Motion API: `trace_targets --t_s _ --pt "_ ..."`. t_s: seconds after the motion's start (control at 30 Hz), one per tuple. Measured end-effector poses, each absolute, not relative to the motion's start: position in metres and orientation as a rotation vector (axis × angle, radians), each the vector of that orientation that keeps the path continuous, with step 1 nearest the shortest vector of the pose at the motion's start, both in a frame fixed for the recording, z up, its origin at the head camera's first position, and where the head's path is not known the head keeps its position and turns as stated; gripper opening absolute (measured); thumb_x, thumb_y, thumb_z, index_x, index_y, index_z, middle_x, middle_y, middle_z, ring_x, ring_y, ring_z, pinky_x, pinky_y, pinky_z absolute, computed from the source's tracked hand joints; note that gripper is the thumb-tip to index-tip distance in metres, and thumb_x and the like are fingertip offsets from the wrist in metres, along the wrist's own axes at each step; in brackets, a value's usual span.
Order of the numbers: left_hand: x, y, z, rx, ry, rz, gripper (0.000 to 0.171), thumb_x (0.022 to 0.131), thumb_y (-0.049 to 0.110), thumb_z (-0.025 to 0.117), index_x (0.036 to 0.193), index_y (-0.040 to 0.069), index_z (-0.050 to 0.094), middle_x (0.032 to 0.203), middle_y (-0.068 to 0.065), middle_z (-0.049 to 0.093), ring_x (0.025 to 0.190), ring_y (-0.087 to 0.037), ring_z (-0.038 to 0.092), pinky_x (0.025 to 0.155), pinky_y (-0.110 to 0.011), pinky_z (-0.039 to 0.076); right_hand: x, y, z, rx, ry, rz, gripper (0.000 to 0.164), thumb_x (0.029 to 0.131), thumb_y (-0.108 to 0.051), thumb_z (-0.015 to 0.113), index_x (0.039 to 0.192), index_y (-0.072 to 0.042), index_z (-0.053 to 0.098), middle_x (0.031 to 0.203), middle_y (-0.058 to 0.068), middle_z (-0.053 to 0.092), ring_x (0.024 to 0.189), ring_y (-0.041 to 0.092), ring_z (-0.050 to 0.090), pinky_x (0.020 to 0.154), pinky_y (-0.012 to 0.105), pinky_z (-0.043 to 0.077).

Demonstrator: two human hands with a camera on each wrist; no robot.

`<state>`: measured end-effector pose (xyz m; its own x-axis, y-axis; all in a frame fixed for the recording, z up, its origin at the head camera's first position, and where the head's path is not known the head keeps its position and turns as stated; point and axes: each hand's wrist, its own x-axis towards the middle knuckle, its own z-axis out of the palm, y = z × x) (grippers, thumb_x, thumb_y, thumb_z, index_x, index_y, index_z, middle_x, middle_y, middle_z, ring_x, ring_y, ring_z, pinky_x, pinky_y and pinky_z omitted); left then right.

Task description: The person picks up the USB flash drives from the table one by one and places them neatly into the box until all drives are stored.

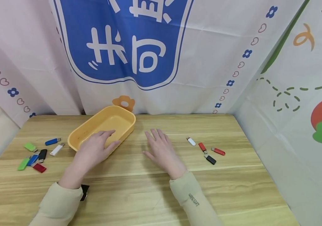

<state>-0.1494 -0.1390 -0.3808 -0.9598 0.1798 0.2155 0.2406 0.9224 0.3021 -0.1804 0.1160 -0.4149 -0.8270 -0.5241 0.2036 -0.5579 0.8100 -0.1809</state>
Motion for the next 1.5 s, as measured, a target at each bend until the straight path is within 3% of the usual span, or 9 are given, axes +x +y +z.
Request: trace_targets --t_s 0.23,0.67,1.1,1.5 --pt "-0.143 -0.150 -0.371 -0.307 -3.033 -0.482 0.048 0.092 0.039 0.071 0.123 0.003 0.066 0.111 -0.017 0.072 0.094 -0.033 0.070 0.074 -0.047 0.057 -0.199 0.098 -0.413 0.947 -2.774 0.397 0.069 0.091 -0.029 0.074 0.148 -0.005 0.045 0.148 0.016 0.051 0.138 0.031 0.049 0.119 0.044 0.037" --pt "-0.141 -0.160 -0.368 -0.354 -3.231 -0.460 0.050 0.083 0.030 0.081 0.121 0.002 0.065 0.110 -0.013 0.073 0.098 -0.030 0.069 0.079 -0.046 0.057 -0.223 0.059 -0.415 1.130 -2.637 0.561 0.055 0.086 -0.009 0.077 0.136 0.001 0.056 0.140 0.020 0.057 0.132 0.034 0.054 0.117 0.044 0.040" --pt "-0.145 -0.159 -0.370 -0.356 -3.276 -0.452 0.032 0.084 0.019 0.079 0.110 0.004 0.068 0.093 -0.007 0.071 0.082 -0.022 0.066 0.070 -0.041 0.055 -0.227 0.041 -0.421 1.184 -2.556 0.392 0.037 0.089 -0.005 0.073 0.125 -0.006 0.067 0.129 0.011 0.065 0.124 0.025 0.058 0.111 0.035 0.045" --pt "-0.146 -0.154 -0.375 -0.389 -3.240 -0.363 0.020 0.085 0.006 0.072 0.105 0.004 0.071 0.095 -0.012 0.074 0.082 -0.026 0.069 0.066 -0.042 0.056 -0.228 0.039 -0.424 1.181 -2.535 0.398 0.028 0.091 -0.002 0.070 0.119 -0.006 0.070 0.123 0.012 0.066 0.120 0.024 0.061 0.108 0.034 0.048"
